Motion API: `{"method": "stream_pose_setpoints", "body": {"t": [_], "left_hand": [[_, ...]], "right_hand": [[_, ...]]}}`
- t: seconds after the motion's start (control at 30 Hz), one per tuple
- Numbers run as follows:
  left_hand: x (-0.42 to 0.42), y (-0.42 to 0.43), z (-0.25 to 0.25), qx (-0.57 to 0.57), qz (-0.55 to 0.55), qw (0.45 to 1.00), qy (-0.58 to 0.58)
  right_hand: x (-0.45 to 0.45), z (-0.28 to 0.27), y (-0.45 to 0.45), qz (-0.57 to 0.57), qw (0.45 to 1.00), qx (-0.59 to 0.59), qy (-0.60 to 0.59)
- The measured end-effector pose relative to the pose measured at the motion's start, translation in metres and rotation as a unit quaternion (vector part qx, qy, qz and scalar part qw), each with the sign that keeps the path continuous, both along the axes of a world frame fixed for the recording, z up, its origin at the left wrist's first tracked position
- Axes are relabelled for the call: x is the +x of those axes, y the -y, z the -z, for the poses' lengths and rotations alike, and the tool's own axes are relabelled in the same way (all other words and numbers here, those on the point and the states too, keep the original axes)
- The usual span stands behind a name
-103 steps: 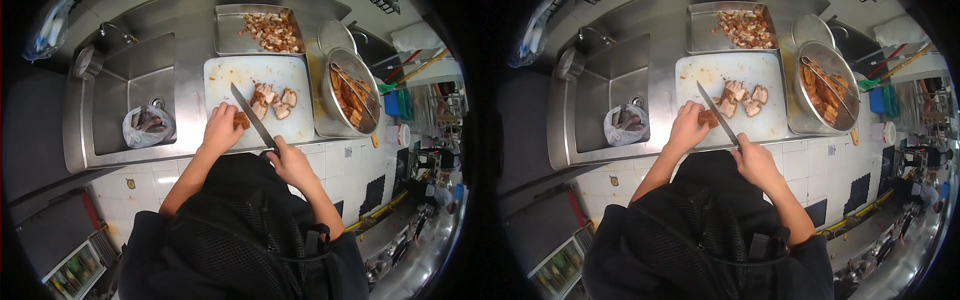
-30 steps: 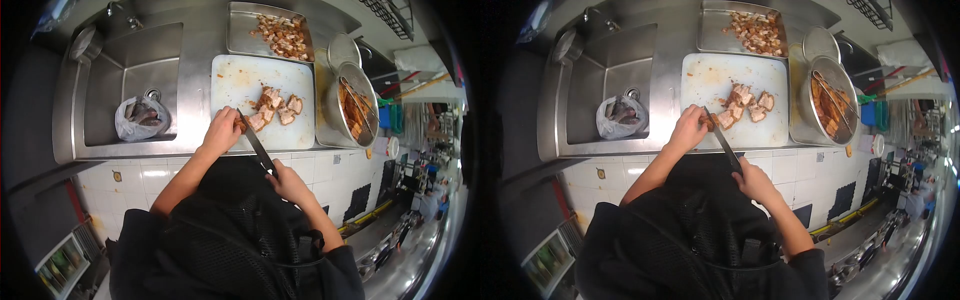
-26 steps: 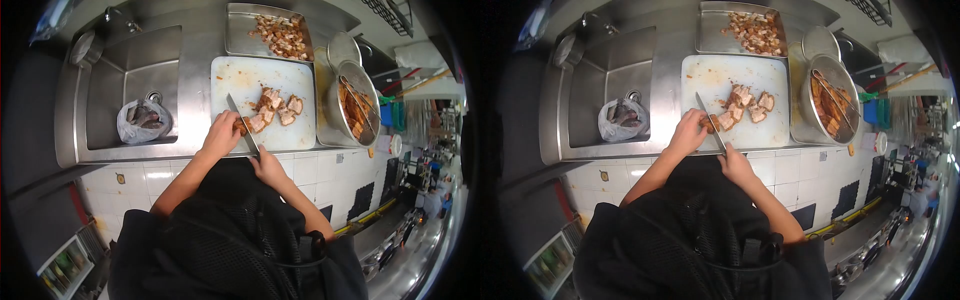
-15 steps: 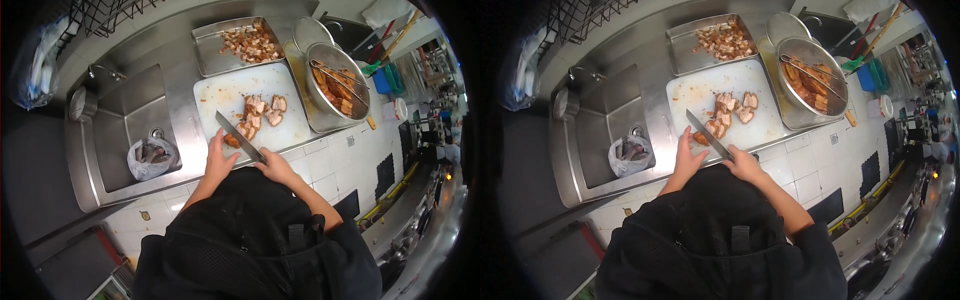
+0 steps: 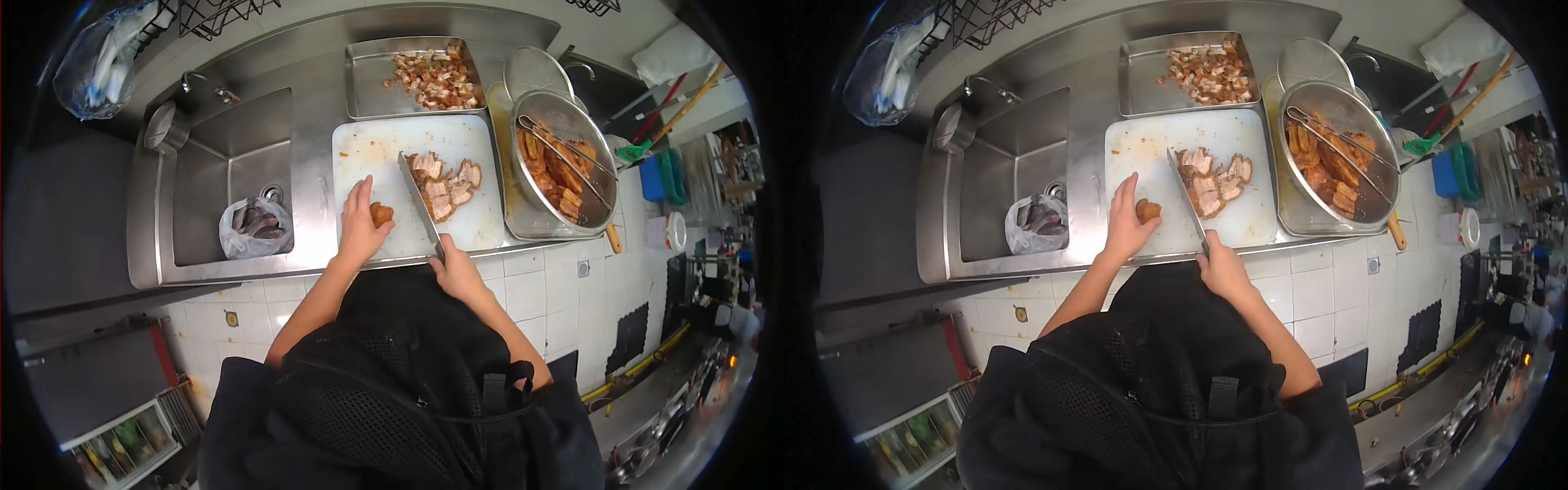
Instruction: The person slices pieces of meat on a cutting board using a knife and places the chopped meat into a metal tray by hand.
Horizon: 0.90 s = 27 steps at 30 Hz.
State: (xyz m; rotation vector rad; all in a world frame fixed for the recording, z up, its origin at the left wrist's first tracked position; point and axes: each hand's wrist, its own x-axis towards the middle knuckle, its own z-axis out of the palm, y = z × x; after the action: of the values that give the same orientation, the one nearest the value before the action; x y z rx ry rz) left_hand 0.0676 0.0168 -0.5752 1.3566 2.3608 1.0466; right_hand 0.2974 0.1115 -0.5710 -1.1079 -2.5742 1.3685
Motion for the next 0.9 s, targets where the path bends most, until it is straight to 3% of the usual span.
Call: {"method": "stream_pose_setpoints", "body": {"t": [0.07,0.2,0.27,0.37,0.4,0.47,0.6,0.67,0.77,0.9], "left_hand": [[0.003,0.011,0.000,-0.033,-0.064,0.993,0.090],[0.006,-0.009,0.009,-0.048,-0.096,0.986,0.131],[0.011,-0.022,0.002,-0.089,-0.033,0.995,0.013],[0.003,-0.021,0.008,-0.114,0.020,0.993,-0.033],[-0.001,-0.017,0.006,-0.115,0.018,0.993,-0.031],[-0.011,-0.003,0.001,-0.116,0.149,0.982,0.010],[-0.013,0.012,-0.010,-0.059,0.129,0.989,0.048],[-0.015,0.018,-0.021,-0.128,0.084,0.987,-0.047],[-0.016,0.013,-0.028,-0.206,0.106,0.969,-0.083],[-0.014,0.010,-0.014,-0.202,0.112,0.968,-0.095]], "right_hand": [[0.002,0.004,0.003,-0.010,1.000,-0.005,-0.008],[-0.003,0.002,-0.001,-0.030,0.999,0.004,-0.026],[-0.001,0.010,-0.007,-0.032,0.998,-0.002,-0.045],[0.003,0.000,-0.014,-0.036,0.998,-0.017,-0.051],[0.006,-0.008,-0.014,-0.038,0.998,-0.031,-0.039],[0.014,-0.021,-0.010,-0.040,0.999,-0.024,-0.028],[0.015,-0.022,0.002,-0.036,0.999,0.003,0.024],[0.007,-0.034,0.003,-0.047,0.999,0.017,0.004],[-0.012,-0.060,0.008,-0.073,0.997,0.039,0.000],[-0.020,-0.066,0.014,-0.109,0.993,0.043,0.018]]}}
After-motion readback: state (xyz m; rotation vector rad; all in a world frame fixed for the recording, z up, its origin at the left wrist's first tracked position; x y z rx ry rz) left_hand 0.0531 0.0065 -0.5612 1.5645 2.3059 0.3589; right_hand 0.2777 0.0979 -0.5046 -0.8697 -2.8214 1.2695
